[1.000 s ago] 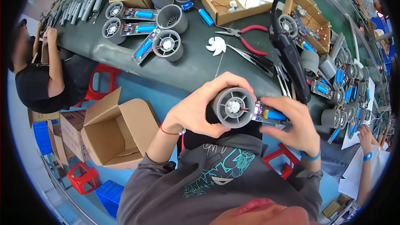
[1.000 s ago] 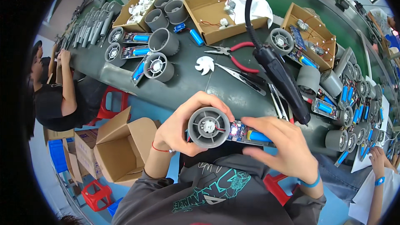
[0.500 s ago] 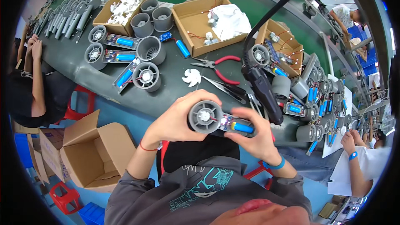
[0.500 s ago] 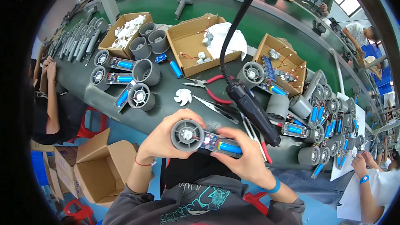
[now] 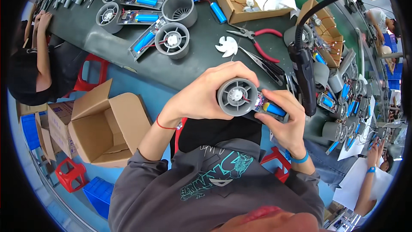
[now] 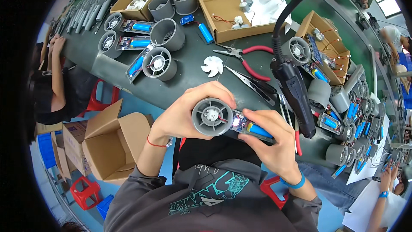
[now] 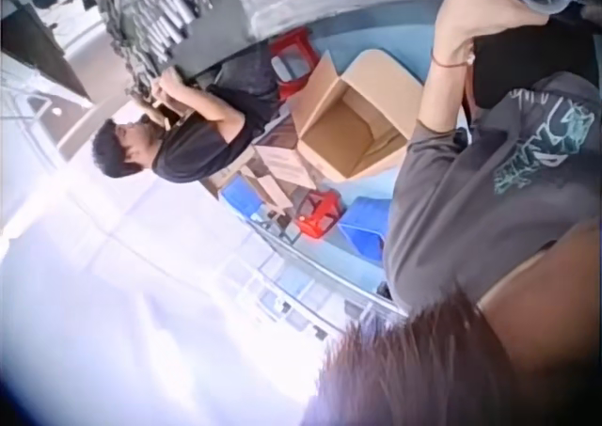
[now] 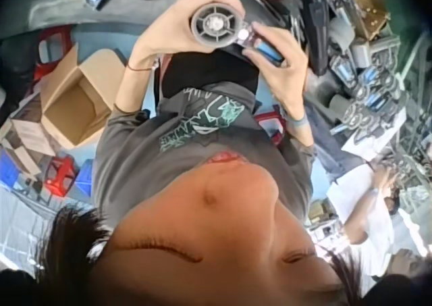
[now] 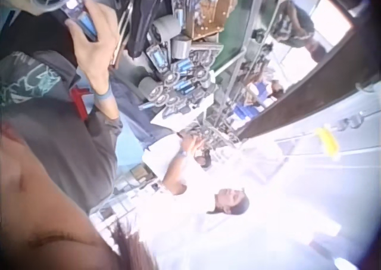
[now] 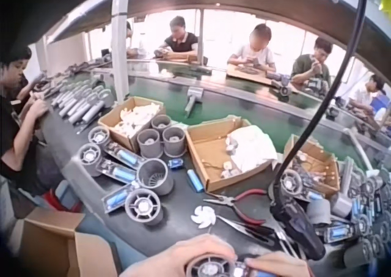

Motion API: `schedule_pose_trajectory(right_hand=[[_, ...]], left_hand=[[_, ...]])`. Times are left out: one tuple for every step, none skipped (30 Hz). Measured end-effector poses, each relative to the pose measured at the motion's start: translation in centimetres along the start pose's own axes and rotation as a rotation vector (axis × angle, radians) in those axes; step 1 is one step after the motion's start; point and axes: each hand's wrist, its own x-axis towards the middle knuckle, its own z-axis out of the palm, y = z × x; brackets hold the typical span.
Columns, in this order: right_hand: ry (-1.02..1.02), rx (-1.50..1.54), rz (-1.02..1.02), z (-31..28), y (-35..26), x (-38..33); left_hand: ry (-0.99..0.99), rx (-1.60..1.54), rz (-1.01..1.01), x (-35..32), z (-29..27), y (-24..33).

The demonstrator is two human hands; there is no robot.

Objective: Assembling cooling fan components including circuit boards and housings at a manual assembly station.

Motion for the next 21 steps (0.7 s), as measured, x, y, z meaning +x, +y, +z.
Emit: schedule_pose_trajectory(right_hand=[[-0.004,-0.008,-0.011,0.0,0.0,0.0],[-0.005,-0.009,-0.008,0.0,0.0,0.0],[-0.006,-0.004,-0.007,0.1,0.0,-0.1],[-0.008,0.0,-0.005,0.1,0.1,-0.2],[-0.009,-0.001,-0.003,0.2,0.1,-0.3],[-0.007,-0.011,-0.002,0.3,0.1,-0.3],[-0.005,-0.021,-0.002,0.3,0.0,-0.3],[-0.005,-0.022,-0.001,0.4,-0.1,-0.3],[-0.005,-0.02,0.01,0.6,-0.3,-0.3],[-0.005,-0.017,0.022,0.6,-0.5,-0.3],[-0.004,-0.015,0.021,0.5,-0.5,-0.2],[-0.014,-0.019,0.04,0.4,-0.6,-0.2],[-0.023,-0.023,0.06,0.3,-0.6,-0.2],[-0.018,-0.022,0.06,0.3,-0.5,-0.3],[-0.003,-0.054,0.046,0.3,-0.2,-0.4],[0.012,-0.087,0.031,0.3,0.0,-0.5],[0.016,-0.085,0.03,0.3,0.2,-0.5],[0.021,-0.199,-0.074,0.1,0.4,-0.3],[0.026,-0.314,-0.178,-0.1,0.5,-0.2],[0.031,-0.314,-0.177,-0.5,0.2,-0.2],[0.086,-0.338,-0.205,-1.1,-0.1,-0.3]], left_hand=[[0.001,-0.002,-0.003,-0.1,0.0,0.0],[-0.002,0.003,0.003,-0.1,0.0,-0.1],[-0.006,0.007,0.009,-0.2,0.1,-0.1],[-0.006,0.003,0.008,-0.3,0.1,-0.1],[-0.014,0.015,0.006,-0.3,0.0,0.0],[-0.022,0.027,0.006,-0.3,-0.1,0.1],[-0.021,0.025,0.006,-0.4,-0.2,0.0],[-0.02,0.013,-0.003,-0.4,-0.2,-0.1],[-0.019,0.003,-0.013,-0.4,-0.3,-0.1],[-0.019,0.005,-0.014,-0.4,-0.3,0.1],[0.002,0.008,-0.04,-0.3,-0.2,0.5],[0.021,0.01,-0.063,-0.3,-0.2,0.7],[0.017,0.011,-0.062,-0.3,-0.1,0.8],[0.04,0.053,-0.076,-0.4,0.1,0.8],[0.066,0.097,-0.09,-0.5,0.4,0.8],[0.063,0.1,-0.089,-0.5,0.6,0.7],[0.075,0.105,-0.111,-0.5,0.8,0.6],[0.087,0.109,-0.133,-0.5,0.8,0.6],[0.083,0.11,-0.132,-0.4,0.8,0.6],[0.085,0.141,-0.107,-0.4,0.7,0.6],[0.088,0.173,-0.083,-0.4,0.8,0.6]])
